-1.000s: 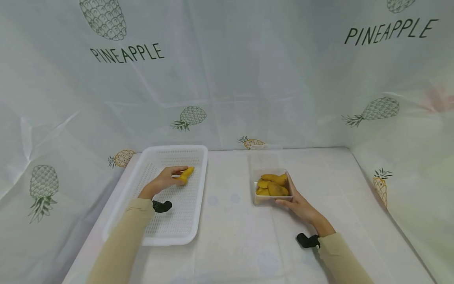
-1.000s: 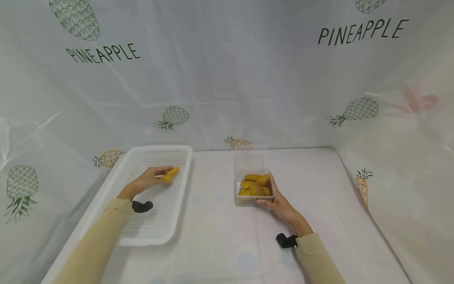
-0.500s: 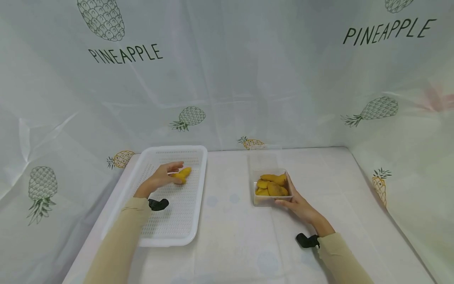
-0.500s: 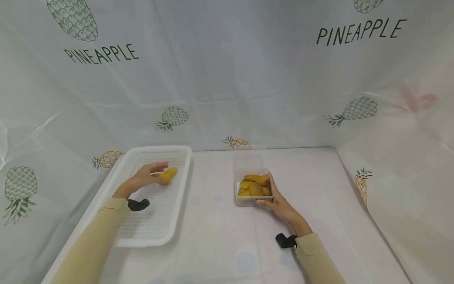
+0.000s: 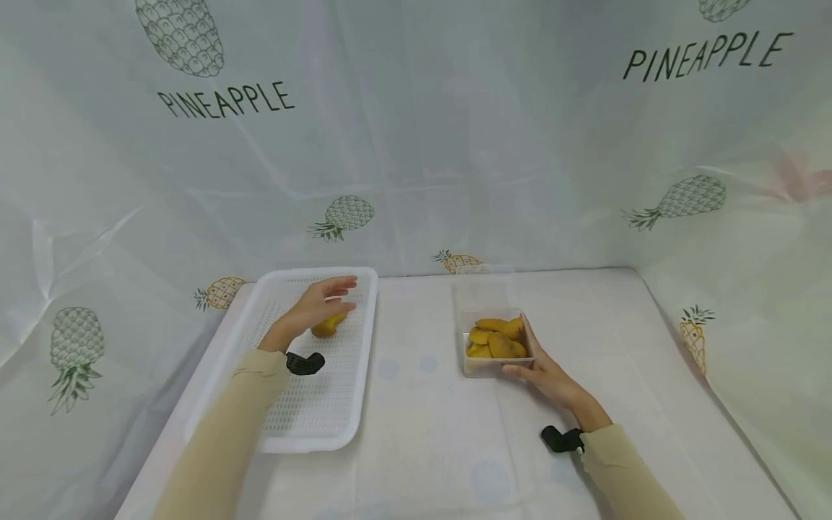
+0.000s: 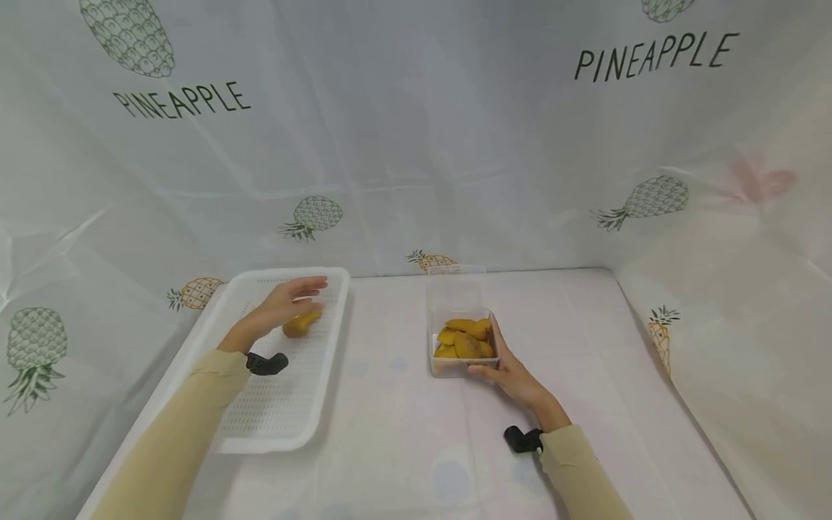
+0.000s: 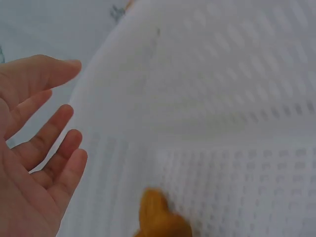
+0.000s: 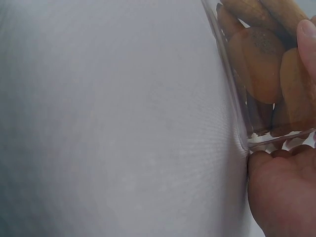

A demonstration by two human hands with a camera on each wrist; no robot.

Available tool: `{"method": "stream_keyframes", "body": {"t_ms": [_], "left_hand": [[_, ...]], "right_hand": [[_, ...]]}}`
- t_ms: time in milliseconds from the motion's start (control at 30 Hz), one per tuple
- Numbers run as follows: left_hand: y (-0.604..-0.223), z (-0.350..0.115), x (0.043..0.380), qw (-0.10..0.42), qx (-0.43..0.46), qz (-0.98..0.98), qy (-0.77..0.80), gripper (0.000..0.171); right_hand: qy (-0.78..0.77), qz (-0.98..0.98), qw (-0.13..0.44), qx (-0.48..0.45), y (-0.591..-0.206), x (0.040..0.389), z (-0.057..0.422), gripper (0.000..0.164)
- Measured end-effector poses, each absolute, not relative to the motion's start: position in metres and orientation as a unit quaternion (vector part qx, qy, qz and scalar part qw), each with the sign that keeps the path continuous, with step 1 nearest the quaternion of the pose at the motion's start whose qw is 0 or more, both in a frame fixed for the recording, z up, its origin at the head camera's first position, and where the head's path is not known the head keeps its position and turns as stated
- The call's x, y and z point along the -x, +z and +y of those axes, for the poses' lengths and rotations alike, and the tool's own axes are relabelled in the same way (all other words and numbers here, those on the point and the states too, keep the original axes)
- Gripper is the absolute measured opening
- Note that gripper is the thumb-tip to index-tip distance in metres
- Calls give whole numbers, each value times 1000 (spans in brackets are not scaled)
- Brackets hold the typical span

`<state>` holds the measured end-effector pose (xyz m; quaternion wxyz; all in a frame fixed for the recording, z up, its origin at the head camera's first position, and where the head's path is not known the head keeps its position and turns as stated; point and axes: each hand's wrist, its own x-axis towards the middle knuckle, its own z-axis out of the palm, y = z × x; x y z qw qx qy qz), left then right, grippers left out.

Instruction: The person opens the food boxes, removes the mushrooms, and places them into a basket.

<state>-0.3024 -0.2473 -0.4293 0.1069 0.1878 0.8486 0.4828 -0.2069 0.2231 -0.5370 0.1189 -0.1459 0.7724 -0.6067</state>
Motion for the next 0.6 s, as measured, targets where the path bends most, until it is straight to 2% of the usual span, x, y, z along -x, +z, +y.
{"method": "stream_keyframes", "body": {"t_ms": [300, 600], "left_hand": [[-407, -177, 300, 116, -268, 813, 503, 58], [-402, -109, 297, 132, -332, 803, 478, 57]], "right_hand": [[-601, 777, 118, 141, -540, 208, 223, 104], [-607, 774, 114, 143, -539, 208, 224, 104]]}}
